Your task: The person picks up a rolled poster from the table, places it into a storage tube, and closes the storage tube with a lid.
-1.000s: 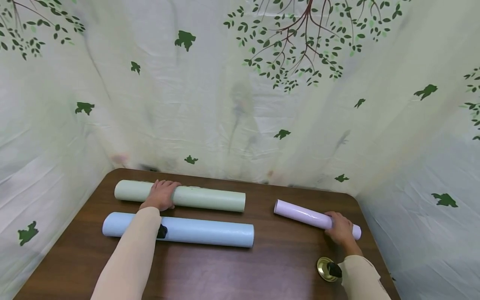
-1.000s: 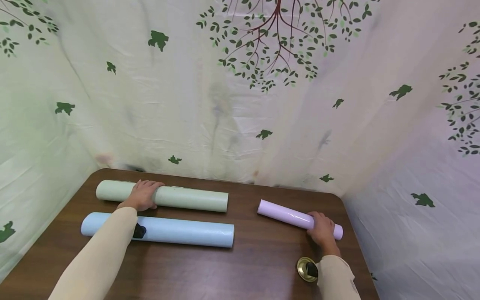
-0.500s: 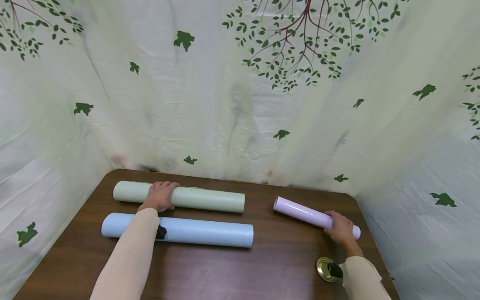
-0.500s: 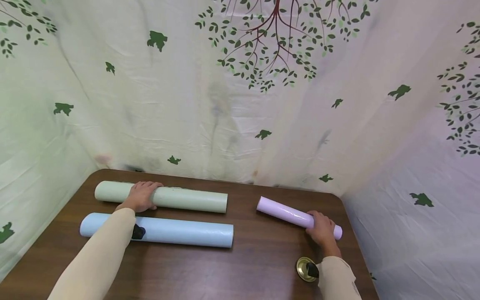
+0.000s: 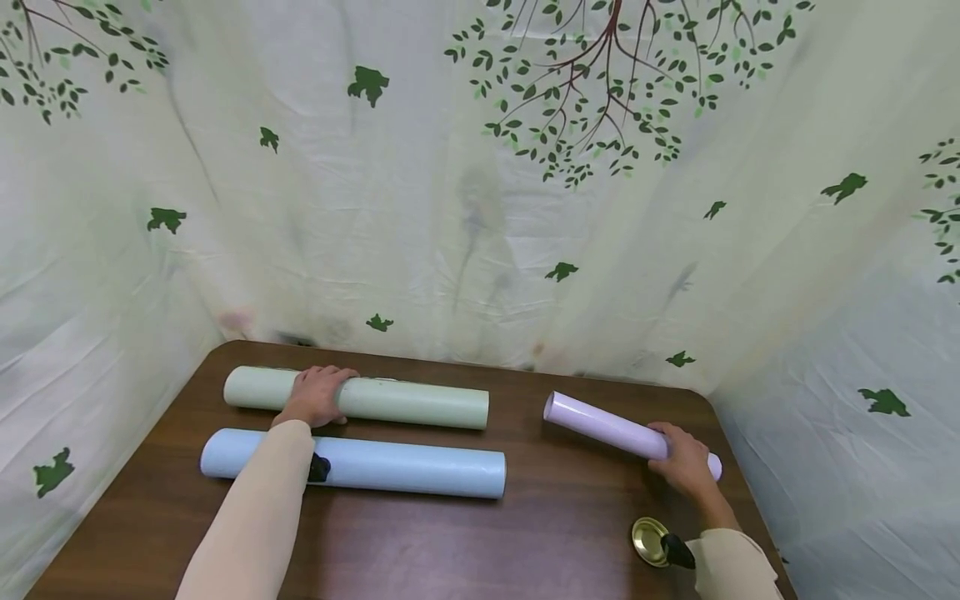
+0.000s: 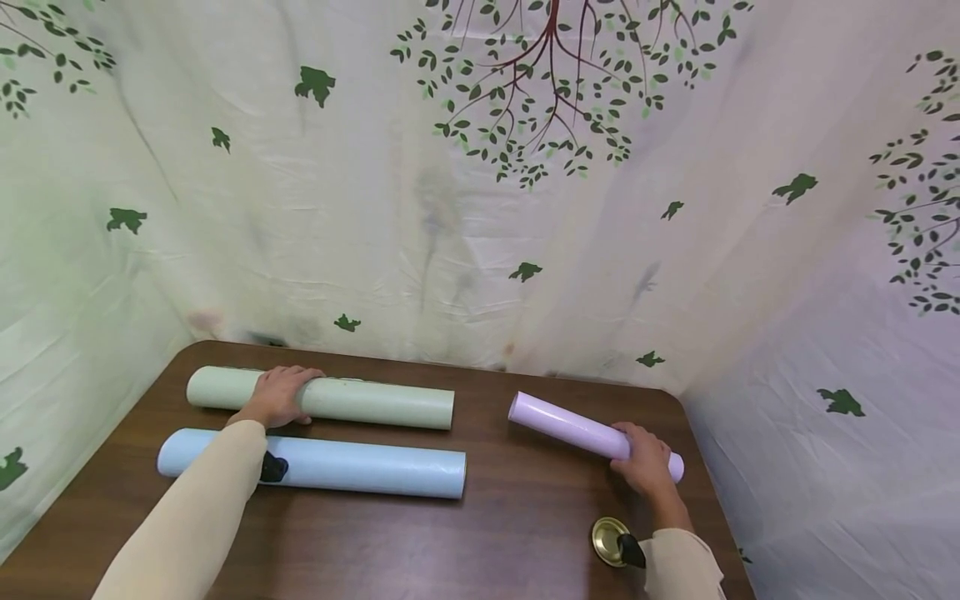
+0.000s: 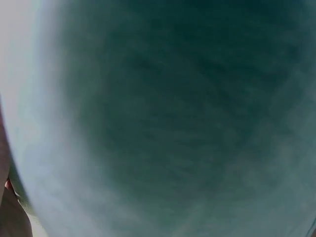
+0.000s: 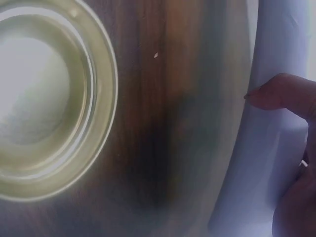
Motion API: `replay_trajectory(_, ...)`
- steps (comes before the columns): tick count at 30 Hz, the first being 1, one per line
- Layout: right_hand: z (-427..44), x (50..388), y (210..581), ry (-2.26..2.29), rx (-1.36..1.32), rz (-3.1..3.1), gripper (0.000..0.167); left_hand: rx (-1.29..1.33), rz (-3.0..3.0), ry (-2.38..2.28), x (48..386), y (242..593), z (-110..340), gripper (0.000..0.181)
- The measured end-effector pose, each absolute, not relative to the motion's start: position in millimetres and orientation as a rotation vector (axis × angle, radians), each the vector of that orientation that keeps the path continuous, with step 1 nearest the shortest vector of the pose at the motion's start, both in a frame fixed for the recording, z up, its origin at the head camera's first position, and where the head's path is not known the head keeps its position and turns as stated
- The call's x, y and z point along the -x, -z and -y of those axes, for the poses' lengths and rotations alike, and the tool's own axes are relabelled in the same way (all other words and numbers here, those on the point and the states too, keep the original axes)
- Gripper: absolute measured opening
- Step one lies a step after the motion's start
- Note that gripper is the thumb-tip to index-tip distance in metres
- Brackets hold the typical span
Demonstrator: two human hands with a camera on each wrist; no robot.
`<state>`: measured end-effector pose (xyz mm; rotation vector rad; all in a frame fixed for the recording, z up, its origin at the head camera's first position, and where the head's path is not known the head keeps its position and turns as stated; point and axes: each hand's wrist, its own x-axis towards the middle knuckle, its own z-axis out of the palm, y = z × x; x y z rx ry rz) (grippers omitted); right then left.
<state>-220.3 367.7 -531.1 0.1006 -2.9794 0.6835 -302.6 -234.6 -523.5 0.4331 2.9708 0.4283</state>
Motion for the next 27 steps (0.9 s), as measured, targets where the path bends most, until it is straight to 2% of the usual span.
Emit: replay_trajectory(27, -364, 200, 501, -0.673, -0.201, 2.927, 0.054, -0.381, -2.950, -0.612, 301, 522, 238, 0.070)
